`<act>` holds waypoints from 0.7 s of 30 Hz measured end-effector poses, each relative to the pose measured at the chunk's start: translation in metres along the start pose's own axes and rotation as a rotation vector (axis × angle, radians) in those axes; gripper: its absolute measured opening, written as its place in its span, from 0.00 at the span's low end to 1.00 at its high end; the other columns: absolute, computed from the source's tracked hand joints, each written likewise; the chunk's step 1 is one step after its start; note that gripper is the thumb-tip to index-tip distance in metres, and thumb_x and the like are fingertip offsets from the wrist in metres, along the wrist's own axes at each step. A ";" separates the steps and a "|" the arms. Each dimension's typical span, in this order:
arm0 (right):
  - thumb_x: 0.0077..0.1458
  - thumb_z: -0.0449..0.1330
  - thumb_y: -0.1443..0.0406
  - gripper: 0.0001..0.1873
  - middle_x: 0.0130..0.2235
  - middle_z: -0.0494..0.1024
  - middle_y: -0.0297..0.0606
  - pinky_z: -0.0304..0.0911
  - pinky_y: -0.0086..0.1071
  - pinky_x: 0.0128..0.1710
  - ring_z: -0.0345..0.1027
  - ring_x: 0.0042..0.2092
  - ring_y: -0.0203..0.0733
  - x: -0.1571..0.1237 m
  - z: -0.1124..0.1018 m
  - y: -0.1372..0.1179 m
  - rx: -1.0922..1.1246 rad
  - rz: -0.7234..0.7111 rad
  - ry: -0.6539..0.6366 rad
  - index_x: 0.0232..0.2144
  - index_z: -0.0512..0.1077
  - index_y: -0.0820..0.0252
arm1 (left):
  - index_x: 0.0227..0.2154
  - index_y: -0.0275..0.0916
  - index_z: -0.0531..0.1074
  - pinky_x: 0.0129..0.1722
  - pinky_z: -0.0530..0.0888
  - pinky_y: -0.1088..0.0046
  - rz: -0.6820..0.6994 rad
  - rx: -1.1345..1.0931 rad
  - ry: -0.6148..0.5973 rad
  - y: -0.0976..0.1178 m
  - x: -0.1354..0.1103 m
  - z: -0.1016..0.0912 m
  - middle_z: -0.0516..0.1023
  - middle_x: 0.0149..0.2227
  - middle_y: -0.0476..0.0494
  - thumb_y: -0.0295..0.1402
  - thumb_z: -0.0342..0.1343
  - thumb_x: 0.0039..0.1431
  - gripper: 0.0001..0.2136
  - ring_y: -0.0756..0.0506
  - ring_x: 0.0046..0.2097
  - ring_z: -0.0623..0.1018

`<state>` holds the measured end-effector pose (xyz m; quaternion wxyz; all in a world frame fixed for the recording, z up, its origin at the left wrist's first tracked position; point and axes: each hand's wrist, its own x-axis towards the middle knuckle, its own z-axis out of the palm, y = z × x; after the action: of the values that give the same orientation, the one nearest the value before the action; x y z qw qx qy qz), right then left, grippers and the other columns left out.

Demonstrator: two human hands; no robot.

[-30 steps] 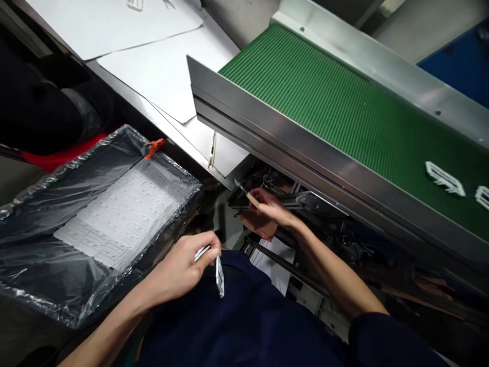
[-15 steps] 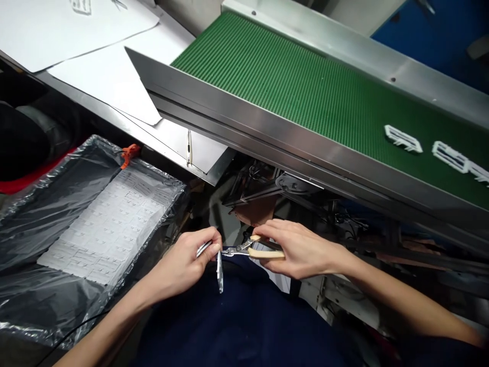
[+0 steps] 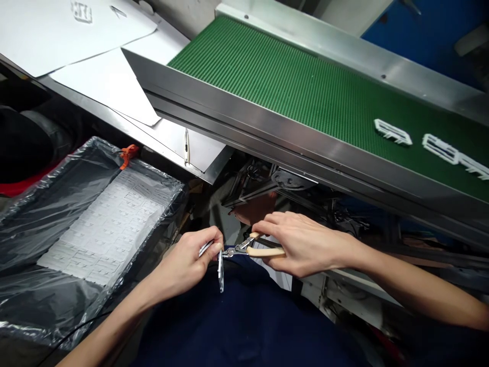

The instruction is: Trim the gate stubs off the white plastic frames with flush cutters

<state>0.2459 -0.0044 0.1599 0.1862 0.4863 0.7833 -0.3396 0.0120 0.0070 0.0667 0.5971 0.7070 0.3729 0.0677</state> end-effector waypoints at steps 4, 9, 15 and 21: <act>0.48 0.56 0.61 0.17 0.34 0.69 0.38 0.55 0.33 0.33 0.64 0.34 0.43 -0.001 -0.001 0.000 -0.037 -0.017 -0.018 0.42 0.67 0.57 | 0.27 0.41 0.62 0.30 0.60 0.73 0.000 0.019 0.006 0.002 0.000 0.003 0.65 0.26 0.54 0.39 0.42 0.64 0.12 0.50 0.30 0.65; 0.48 0.55 0.61 0.16 0.31 0.68 0.38 0.52 0.33 0.29 0.63 0.32 0.44 -0.001 -0.005 -0.002 -0.117 -0.045 -0.011 0.40 0.67 0.58 | 0.27 0.41 0.61 0.30 0.60 0.73 -0.004 0.042 0.001 0.005 0.001 0.006 0.65 0.26 0.54 0.39 0.42 0.64 0.12 0.50 0.29 0.65; 0.45 0.55 0.62 0.11 0.27 0.69 0.38 0.44 0.31 0.24 0.63 0.28 0.42 -0.001 -0.016 -0.010 -0.226 -0.051 -0.003 0.33 0.69 0.59 | 0.27 0.41 0.61 0.29 0.60 0.73 -0.014 0.075 -0.011 0.006 0.005 0.010 0.65 0.25 0.54 0.39 0.42 0.63 0.12 0.50 0.28 0.65; 0.48 0.54 0.60 0.08 0.22 0.70 0.36 0.38 0.30 0.22 0.60 0.21 0.37 0.003 -0.013 -0.007 -0.208 -0.036 -0.020 0.28 0.69 0.57 | 0.27 0.41 0.62 0.30 0.60 0.73 -0.025 0.071 -0.010 0.005 0.005 0.014 0.67 0.26 0.53 0.40 0.42 0.63 0.12 0.49 0.29 0.66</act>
<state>0.2390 0.0048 0.1696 0.2371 0.4469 0.8210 -0.2646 0.0260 -0.0012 0.0656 0.5743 0.7232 0.3812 0.0435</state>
